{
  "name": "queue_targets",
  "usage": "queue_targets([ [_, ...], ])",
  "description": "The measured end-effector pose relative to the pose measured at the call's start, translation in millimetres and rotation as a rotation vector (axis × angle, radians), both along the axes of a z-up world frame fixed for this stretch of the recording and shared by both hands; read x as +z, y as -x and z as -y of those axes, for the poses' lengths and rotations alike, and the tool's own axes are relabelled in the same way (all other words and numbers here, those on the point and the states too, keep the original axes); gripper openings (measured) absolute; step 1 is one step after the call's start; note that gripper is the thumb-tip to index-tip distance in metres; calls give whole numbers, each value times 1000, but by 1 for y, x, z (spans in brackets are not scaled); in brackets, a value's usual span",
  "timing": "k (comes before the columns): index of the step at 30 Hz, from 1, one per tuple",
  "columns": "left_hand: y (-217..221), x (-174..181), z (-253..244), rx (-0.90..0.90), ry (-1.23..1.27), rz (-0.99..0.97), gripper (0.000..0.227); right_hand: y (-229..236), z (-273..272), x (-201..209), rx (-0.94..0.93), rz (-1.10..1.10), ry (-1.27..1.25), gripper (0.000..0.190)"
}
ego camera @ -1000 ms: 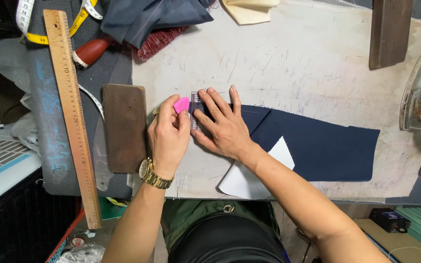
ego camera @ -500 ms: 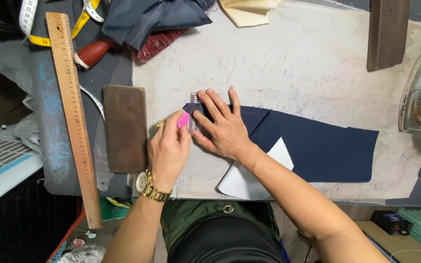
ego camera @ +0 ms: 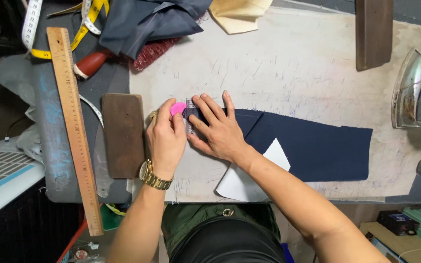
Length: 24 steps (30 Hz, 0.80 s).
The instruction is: The person cuts a piece of navy blue fabric using scissors. They then fold the fabric, mark it with pink chalk using a ruler for guidance, and manipulate the fabric on a work table.
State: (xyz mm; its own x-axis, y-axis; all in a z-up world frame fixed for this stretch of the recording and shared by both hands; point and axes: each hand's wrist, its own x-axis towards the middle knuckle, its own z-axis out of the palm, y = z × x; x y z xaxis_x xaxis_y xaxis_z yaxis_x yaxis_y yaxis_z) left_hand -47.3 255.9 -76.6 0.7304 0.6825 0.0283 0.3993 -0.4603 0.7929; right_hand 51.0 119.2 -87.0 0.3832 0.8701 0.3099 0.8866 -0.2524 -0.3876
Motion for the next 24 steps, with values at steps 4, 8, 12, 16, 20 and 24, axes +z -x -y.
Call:
queue_targets([
  [4, 9, 7, 1, -50, 13, -26, 33, 2, 1, 0, -22, 0, 0, 37],
  [8, 31, 20, 9, -65, -2, -134, 31, 0, 0, 2, -25, -14, -7, 37],
  [12, 52, 24, 18, 9, 118, -197, 32, 2, 0, 3, -34, -32, -6, 38],
  [16, 48, 31, 18, 47, 165, -198, 31, 0, 0, 11, -92, 15, 169, 38],
  [20, 28, 37, 11, 16, 133, -150, 28, -49, 1, 26, -309, 8, 367, 54],
  [24, -4, 41, 6, -140, 68, -88, 30, -118, 29, 14, -641, 35, 491, 56],
])
